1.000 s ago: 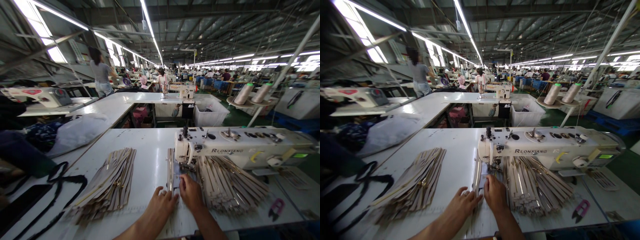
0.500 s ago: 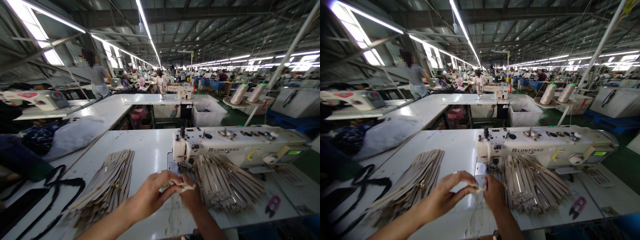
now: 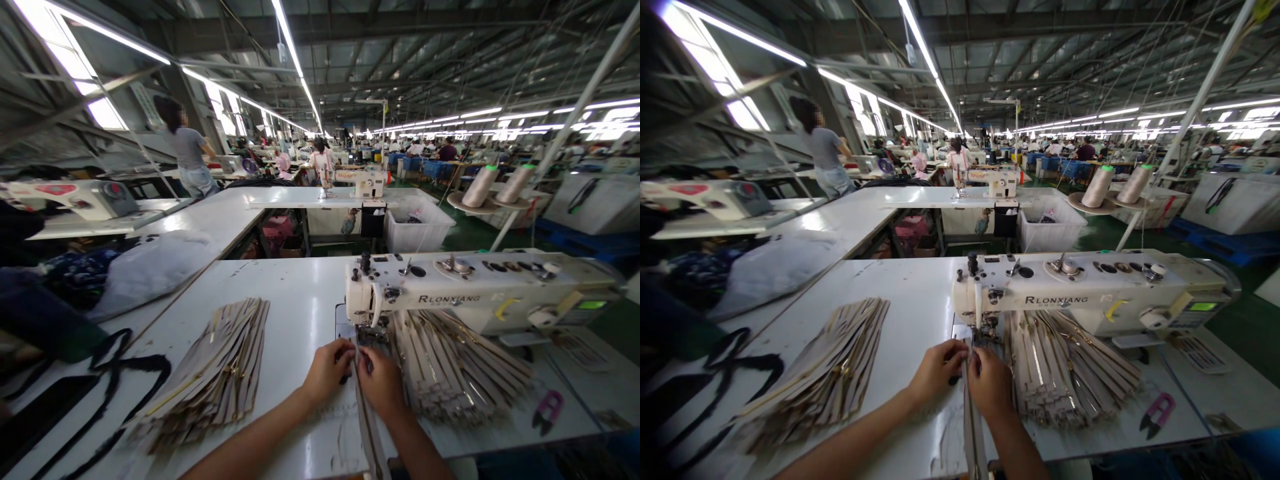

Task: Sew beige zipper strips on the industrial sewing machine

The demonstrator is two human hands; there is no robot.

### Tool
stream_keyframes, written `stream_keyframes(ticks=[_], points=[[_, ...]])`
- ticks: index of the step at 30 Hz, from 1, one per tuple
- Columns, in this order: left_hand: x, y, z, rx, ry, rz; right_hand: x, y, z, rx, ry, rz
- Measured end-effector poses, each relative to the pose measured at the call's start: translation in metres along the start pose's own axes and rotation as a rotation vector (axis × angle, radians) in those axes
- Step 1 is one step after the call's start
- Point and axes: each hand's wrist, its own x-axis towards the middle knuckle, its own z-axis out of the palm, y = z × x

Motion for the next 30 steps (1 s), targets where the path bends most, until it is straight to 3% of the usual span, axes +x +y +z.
stream_keyframes(ticks=[6, 11, 18, 30], points=[[0.010, 0.011, -0.010, 0.607, -0.026, 0.326, 0.001, 0.002, 0.001, -0.036, -0.009, 0.010], [0.018, 0.009, -0.018, 0.774, -0.157, 0.569, 0.002, -0.001, 0.001, -0.075, 0.008, 0.041], [0.014, 0.006, -0.016, 0.832, -0.134, 0.619, 0.003, -0.004, 0.003, -0.103, 0.022, 0.080], [0.018, 0.010, -0.018, 0.870, -0.192, 0.613, 0.003, -0.006, 0.003, -0.171, 0.019, 0.069]])
